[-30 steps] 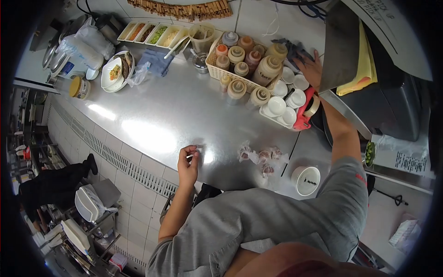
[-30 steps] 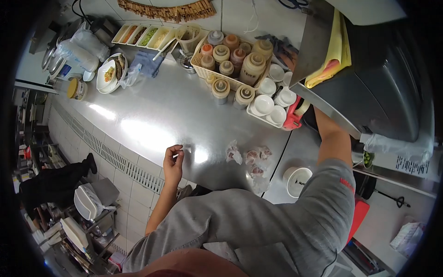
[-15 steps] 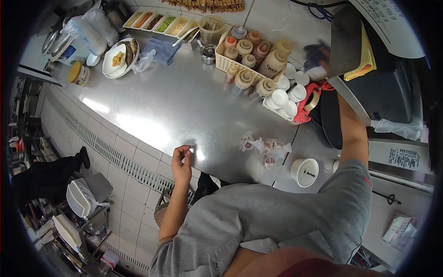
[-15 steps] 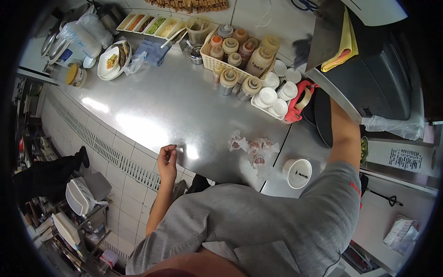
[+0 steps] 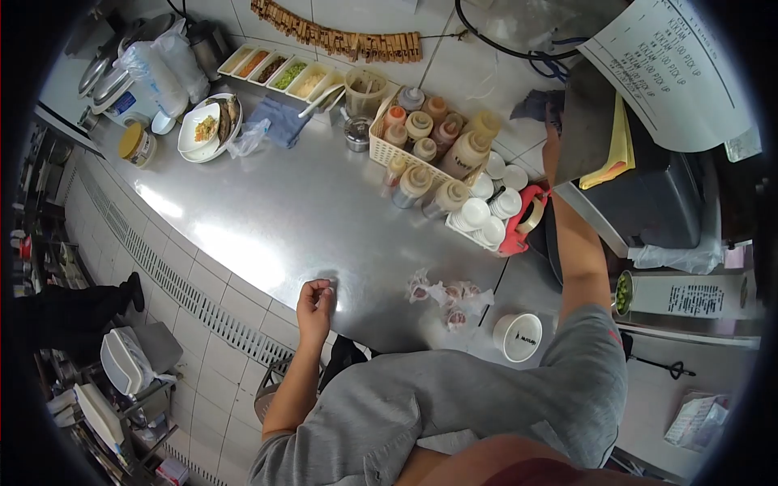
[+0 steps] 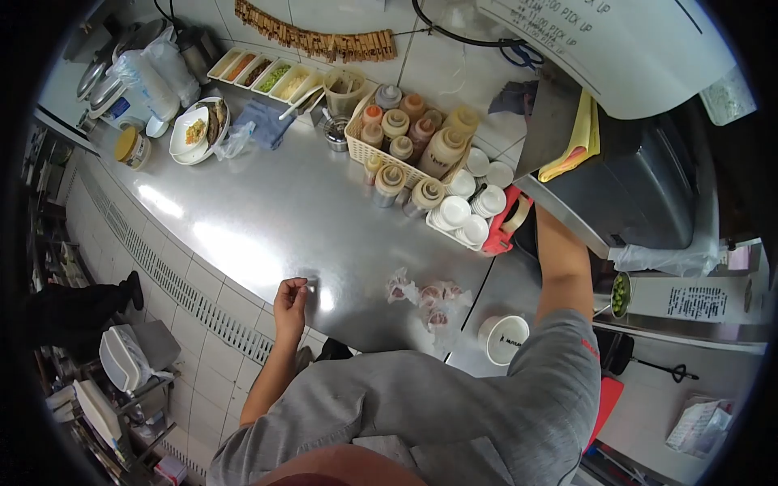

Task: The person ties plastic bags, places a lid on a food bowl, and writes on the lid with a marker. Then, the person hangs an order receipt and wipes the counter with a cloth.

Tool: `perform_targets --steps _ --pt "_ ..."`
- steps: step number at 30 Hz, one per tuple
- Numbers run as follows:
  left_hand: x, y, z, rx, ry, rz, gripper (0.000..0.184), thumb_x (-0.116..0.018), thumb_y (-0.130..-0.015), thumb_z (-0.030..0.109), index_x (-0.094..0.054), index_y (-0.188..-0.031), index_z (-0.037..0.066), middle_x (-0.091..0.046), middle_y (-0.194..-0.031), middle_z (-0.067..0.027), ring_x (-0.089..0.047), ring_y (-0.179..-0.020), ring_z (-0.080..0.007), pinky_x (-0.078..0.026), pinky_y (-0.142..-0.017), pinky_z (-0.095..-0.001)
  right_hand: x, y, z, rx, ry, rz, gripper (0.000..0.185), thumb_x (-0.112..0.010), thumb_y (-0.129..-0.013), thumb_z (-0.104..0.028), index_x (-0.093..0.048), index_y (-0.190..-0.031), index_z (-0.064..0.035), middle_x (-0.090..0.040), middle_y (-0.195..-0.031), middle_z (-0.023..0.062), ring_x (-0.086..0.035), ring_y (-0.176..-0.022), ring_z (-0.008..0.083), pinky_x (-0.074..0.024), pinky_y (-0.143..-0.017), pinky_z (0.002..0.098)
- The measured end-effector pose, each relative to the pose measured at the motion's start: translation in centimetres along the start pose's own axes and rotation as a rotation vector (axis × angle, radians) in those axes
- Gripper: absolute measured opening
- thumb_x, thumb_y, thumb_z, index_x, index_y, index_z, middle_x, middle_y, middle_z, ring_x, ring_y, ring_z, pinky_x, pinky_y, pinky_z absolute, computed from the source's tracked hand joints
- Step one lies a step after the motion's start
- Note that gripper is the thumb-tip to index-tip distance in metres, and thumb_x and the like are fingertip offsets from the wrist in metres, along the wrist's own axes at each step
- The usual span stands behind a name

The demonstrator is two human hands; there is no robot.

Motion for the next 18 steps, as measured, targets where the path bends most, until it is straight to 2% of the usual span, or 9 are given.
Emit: perform_targets --steps 8,10,13,14,18 --pt "-3.6 -2.1 2.0 0.027 -0.094 -0.077 0.011 -0.061 -0.099 0.007 -0.062 -0.109 0.003 -0.065 -0.101 -0.0021 -0.06 -0.093 -0.0098 -0.047 -0.085 -0.0248 1.2 -2.0 -3.2 0.043 -0.03 0.01 0.065 -0.058 -0.082 0.0 -0.057 -0.144 -0.019 -0.064 -0.128 0.011 -0.054 -0.128 0.0337 -0.039 -0.111 0.0452" --pt "-4.1 -2.2 2.2 0.008 -0.104 -0.076 0.011 -0.061 -0.099 0.007 -0.062 -0.11 0.003 -0.065 -0.101 -0.002 -0.06 -0.092 -0.0096 -0.048 -0.084 -0.0247 2.0 -0.4 -3.2 0.031 -0.105 -0.021 0.064 -0.058 -0.081 0.001 -0.058 -0.142 -0.0186 -0.063 -0.13 0.0099 -0.052 -0.13 0.0356 -0.0385 -0.111 0.0467" --pt "-4.3 -2.5 1.8 -0.025 -0.088 -0.071 0.012 -0.061 -0.099 0.008 -0.062 -0.11 0.004 -0.065 -0.1 -0.002 -0.06 -0.091 -0.0096 -0.048 -0.083 -0.0247 -1.8 4.1 -2.9 0.223 -0.038 -0.052 0.063 -0.06 -0.078 0.001 -0.062 -0.137 -0.0174 -0.059 -0.135 0.0082 -0.049 -0.132 0.0359 -0.0372 -0.112 0.0504" --pt "-4.3 -2.6 1.7 -0.032 -0.07 -0.063 0.012 -0.061 -0.099 0.008 -0.062 -0.11 0.004 -0.066 -0.101 -0.0022 -0.061 -0.091 -0.0097 -0.048 -0.083 -0.0248 -3.9 5.6 -2.4 0.216 -0.11 -0.01 0.06 -0.06 -0.077 0.001 -0.063 -0.134 -0.0163 -0.058 -0.136 0.0078 -0.047 -0.134 0.0352 -0.0368 -0.112 0.0517" --pt "-3.5 -2.3 1.6 0.03 -0.079 -0.096 0.012 -0.061 -0.099 0.008 -0.062 -0.11 0.003 -0.066 -0.102 -0.0028 -0.061 -0.092 -0.0102 -0.048 -0.084 -0.0254 -2.7 2.2 -3.6 0.159 -0.284 0.058 0.052 -0.059 -0.077 0.002 -0.066 -0.126 -0.0133 -0.055 -0.139 0.0074 -0.045 -0.134 0.0363 -0.0377 -0.111 0.0519"
Point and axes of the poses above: each hand's wrist, its own y-axis away from the middle knuckle, its own x-axis out of the back of the hand, z = x × y, the point moved 5 cm from there along -y, towards the middle knuckle
